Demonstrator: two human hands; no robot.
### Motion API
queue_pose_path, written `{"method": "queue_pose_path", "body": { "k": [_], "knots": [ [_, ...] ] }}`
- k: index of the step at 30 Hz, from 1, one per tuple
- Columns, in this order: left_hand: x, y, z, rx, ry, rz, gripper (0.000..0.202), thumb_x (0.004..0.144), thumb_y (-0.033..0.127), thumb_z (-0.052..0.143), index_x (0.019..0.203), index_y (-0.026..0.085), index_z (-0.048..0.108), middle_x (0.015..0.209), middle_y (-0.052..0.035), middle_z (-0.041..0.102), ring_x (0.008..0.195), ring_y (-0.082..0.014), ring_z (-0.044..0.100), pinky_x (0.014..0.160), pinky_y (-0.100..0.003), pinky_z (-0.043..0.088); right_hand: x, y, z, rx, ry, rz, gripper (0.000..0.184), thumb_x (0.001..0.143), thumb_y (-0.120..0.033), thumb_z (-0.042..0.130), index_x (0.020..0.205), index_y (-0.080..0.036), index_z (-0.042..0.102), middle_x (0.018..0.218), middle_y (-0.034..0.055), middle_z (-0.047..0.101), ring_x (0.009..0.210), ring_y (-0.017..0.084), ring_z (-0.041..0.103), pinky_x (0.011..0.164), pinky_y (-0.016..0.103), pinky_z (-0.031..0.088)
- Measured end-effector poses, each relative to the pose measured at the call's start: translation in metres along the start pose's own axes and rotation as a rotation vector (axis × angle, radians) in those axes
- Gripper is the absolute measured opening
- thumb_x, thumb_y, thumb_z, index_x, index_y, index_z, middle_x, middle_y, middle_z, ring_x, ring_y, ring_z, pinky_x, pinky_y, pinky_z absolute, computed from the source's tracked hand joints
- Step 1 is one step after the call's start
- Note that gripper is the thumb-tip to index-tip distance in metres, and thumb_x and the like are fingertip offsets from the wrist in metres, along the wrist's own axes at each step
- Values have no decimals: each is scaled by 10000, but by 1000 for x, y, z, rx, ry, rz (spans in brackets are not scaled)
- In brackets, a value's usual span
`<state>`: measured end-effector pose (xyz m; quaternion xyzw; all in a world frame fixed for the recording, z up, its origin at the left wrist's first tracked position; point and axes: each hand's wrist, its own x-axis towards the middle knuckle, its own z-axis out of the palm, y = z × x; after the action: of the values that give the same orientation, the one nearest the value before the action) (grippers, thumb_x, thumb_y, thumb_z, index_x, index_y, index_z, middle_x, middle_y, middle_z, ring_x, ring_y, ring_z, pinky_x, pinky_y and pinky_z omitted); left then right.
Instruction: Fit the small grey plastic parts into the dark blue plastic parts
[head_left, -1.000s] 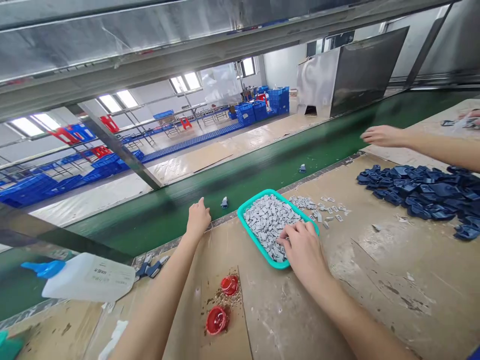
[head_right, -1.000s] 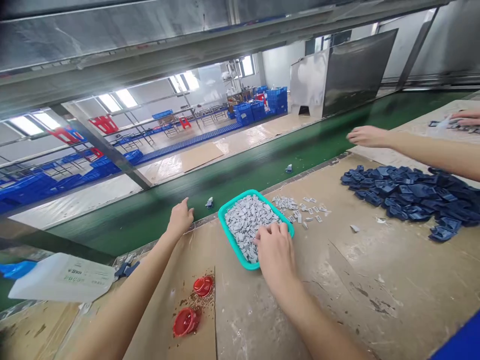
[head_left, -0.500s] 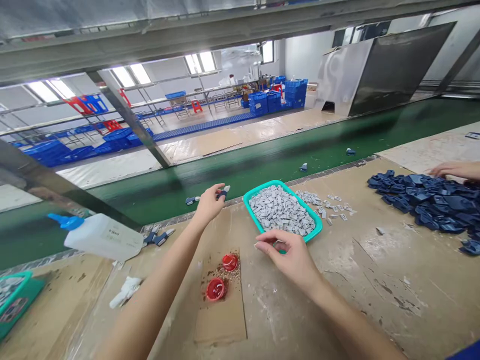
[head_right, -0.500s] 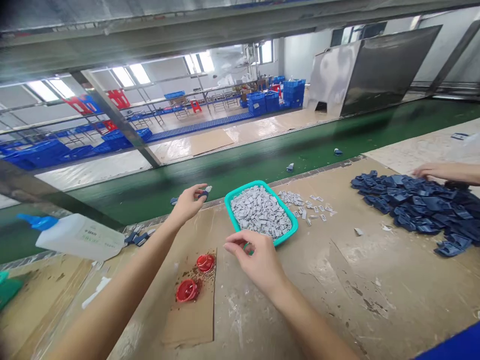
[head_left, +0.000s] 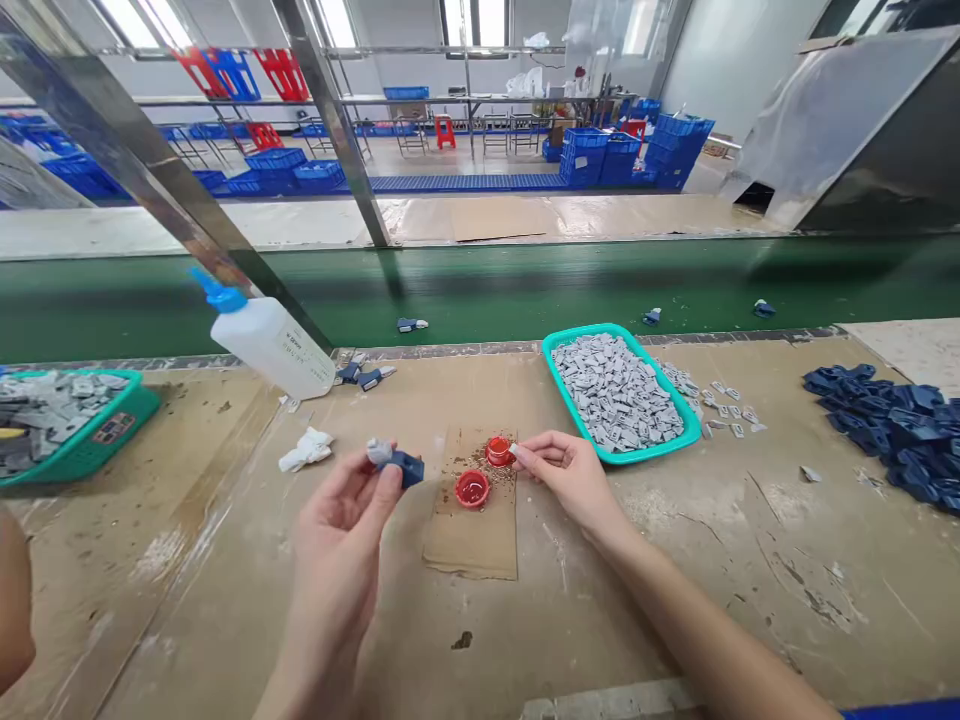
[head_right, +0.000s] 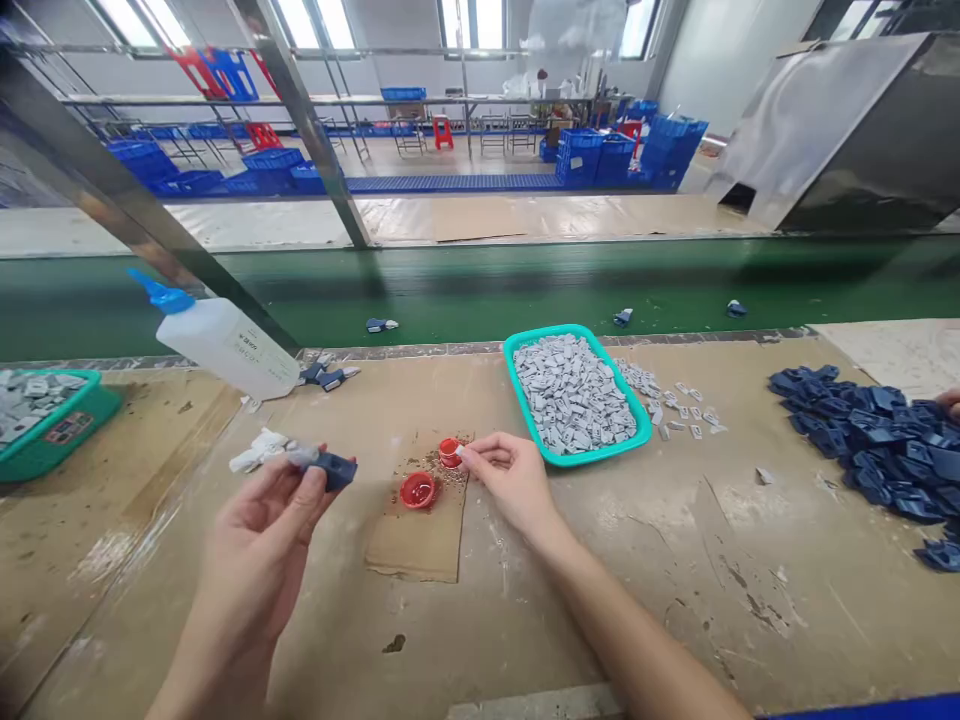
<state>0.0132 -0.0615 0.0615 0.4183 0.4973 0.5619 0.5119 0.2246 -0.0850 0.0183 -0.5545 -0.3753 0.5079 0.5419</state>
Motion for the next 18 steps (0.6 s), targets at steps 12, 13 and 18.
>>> {"method": "queue_pose_path", "body": {
  "k": [12,13,18],
  "knots": [
    [-23,-25,-4,-54,-44,-136,348,685,289,787,999,195,671,998,-39,715,923,-139,664,847,-209,534,7,12,6,-26,15,15,329,732,-453,734,825,-140,688,780,97,741,705,169,659,653,275,490],
    [-23,-25,-3,-64,-42,-140,350,676,279,793,992,194,671,999,-40,716,920,-144,669,846,-216,538,7,11,6,-25,15,16,328,733,-450,735,826,-139,688,781,98,740,705,168,657,653,275,488],
    [-27,-29,8,-86,-70,-133,310,662,218,803,940,184,669,969,-45,732,909,-163,692,840,-226,550,-1,0,4,39,-16,31,282,737,-411,749,818,-150,679,761,69,734,663,136,624,625,245,470]
  ]
}}
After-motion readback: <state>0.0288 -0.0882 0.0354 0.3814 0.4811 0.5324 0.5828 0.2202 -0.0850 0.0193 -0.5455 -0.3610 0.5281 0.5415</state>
